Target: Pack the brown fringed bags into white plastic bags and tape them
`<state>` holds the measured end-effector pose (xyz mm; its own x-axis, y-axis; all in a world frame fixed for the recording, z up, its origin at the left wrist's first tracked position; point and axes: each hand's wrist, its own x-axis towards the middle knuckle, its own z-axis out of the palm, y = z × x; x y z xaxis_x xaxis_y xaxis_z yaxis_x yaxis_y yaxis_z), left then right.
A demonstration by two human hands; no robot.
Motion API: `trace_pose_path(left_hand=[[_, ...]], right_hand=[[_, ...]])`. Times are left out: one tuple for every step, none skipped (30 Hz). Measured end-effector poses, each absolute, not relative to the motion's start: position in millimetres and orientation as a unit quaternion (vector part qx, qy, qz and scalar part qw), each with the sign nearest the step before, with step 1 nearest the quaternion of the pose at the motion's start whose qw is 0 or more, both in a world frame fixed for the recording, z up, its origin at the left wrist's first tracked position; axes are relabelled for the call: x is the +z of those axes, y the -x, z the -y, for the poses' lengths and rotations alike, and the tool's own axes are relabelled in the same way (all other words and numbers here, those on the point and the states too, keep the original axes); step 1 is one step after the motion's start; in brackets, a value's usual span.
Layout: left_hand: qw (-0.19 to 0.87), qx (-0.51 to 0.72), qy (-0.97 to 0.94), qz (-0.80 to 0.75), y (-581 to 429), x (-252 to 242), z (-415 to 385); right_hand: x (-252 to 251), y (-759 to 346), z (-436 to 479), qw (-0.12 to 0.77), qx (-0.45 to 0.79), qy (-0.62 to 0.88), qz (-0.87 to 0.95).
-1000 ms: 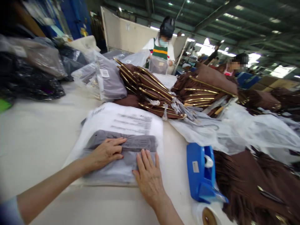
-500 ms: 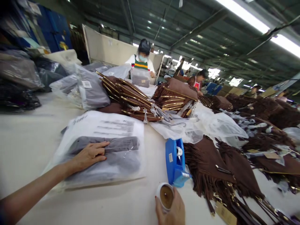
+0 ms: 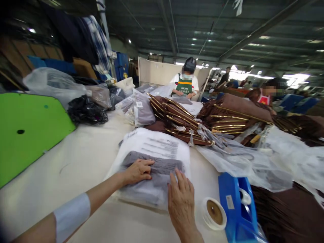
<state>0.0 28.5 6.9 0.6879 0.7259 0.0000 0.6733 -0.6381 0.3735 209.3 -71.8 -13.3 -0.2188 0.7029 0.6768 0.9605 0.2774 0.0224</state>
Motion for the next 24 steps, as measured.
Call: trace_pose_path(left_hand=[[0.176,0.072,-0.903,-0.386,2,9,-29],[0.179,0.069,-0.904,-0.382,6,13,-30],[0.180,0.067,-0.906,-0.377,13,17,-31],[0.178,0.066,-0.909,-0.370,23,22,-31],[0.175,0.064,-0.912,-0.366,34,26,-31],[0.172,0.060,-0.911,-0.369,47,31,-31],[0.173,0.054,-0.908,-0.378,61,35,-30],[0.180,0.049,-0.900,-0.394,74,38,-29],[0.196,0.047,-0.888,-0.414,86,39,-28],[0.220,0.056,-0.869,-0.439,96,39,-26],[0.247,0.077,-0.848,-0.463,103,37,-25],[0.270,0.105,-0.824,-0.486,108,33,-23],[0.286,0.136,-0.800,-0.509,110,28,-22],[0.294,0.165,-0.778,-0.530,110,22,-20],[0.295,0.188,-0.759,-0.550,108,15,-19],[0.290,0.204,-0.744,-0.567,105,8,-18],[0.284,0.215,-0.733,-0.580,102,2,-18],[0.280,0.226,-0.723,-0.590,99,-3,-17],[0.277,0.234,-0.716,-0.597,97,-6,-17],[0.275,0.240,-0.711,-0.601,95,-9,-16],[0.273,0.244,-0.708,-0.604,94,-11,-16],[0.271,0.246,-0.707,-0.605,93,-13,-16],[0.269,0.246,-0.706,-0.607,93,-13,-16],[0.266,0.245,-0.706,-0.609,94,-14,-16]], right_hand=[[-17,-199,60,0.272,-0.220,0.551,0.758],[-22,-190,50,0.256,-0.221,0.549,0.764],[-28,-183,42,0.243,-0.225,0.551,0.766],[-34,-179,36,0.235,-0.229,0.554,0.765],[-39,-177,31,0.230,-0.233,0.556,0.764],[-44,-177,29,0.229,-0.236,0.555,0.764],[-47,-177,28,0.230,-0.237,0.552,0.766],[-48,-178,28,0.232,-0.238,0.548,0.768],[-49,-180,29,0.235,-0.238,0.543,0.770],[-49,-181,29,0.238,-0.239,0.538,0.772],[-48,-181,30,0.240,-0.241,0.535,0.774],[-47,-182,30,0.242,-0.242,0.532,0.774],[-47,-182,30,0.242,-0.243,0.531,0.775],[-47,-182,30,0.240,-0.244,0.531,0.775],[-47,-182,30,0.238,-0.244,0.530,0.777],[-48,-182,30,0.234,-0.242,0.530,0.778],[-49,-183,30,0.230,-0.240,0.531,0.779],[-50,-183,30,0.229,-0.238,0.534,0.779],[-52,-184,30,0.228,-0.237,0.536,0.777],[-53,-184,30,0.229,-0.235,0.539,0.776],[-55,-183,29,0.230,-0.234,0.543,0.773],[-55,-182,29,0.231,-0.231,0.547,0.771],[-56,-181,28,0.232,-0.228,0.551,0.769],[-54,-179,28,0.235,-0.224,0.554,0.767]])
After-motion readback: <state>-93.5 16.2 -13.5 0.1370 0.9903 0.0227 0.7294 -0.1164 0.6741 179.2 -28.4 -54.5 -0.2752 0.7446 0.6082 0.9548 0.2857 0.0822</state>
